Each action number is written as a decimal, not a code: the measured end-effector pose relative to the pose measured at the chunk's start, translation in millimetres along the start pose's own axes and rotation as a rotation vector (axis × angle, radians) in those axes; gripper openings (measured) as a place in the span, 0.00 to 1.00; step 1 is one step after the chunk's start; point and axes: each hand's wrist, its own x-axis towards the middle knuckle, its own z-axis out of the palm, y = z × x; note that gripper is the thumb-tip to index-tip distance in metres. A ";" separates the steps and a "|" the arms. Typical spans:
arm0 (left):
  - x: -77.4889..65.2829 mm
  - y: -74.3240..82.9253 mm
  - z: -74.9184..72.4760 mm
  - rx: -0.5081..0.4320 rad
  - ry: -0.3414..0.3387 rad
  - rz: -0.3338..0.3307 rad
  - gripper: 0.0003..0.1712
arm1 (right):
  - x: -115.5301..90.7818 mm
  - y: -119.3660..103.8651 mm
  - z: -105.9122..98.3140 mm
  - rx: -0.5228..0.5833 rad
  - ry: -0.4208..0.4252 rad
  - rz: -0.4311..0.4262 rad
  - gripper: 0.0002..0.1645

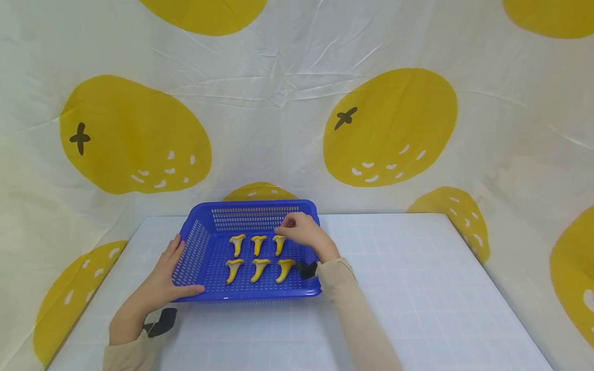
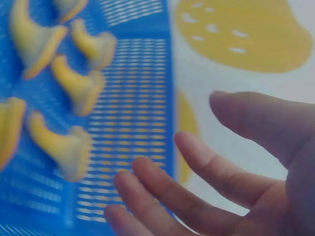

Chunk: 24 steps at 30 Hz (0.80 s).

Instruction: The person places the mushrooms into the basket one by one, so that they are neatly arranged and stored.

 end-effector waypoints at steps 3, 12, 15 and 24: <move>-0.1 -0.6 -0.8 0.004 0.003 -0.003 0.76 | -10.0 -9.3 -14.8 0.028 0.052 -0.032 0.12; 0.1 -1.0 -6.0 0.039 0.014 0.032 0.76 | -57.2 -19.1 -58.0 -0.025 0.336 -0.094 0.11; -0.2 0.9 -8.2 0.080 0.021 0.065 0.76 | -72.8 -14.8 -67.9 -0.059 0.467 -0.152 0.10; 2.5 47.9 -8.3 0.316 0.144 0.214 0.61 | -107.9 12.6 -83.2 -0.329 0.798 -0.397 0.28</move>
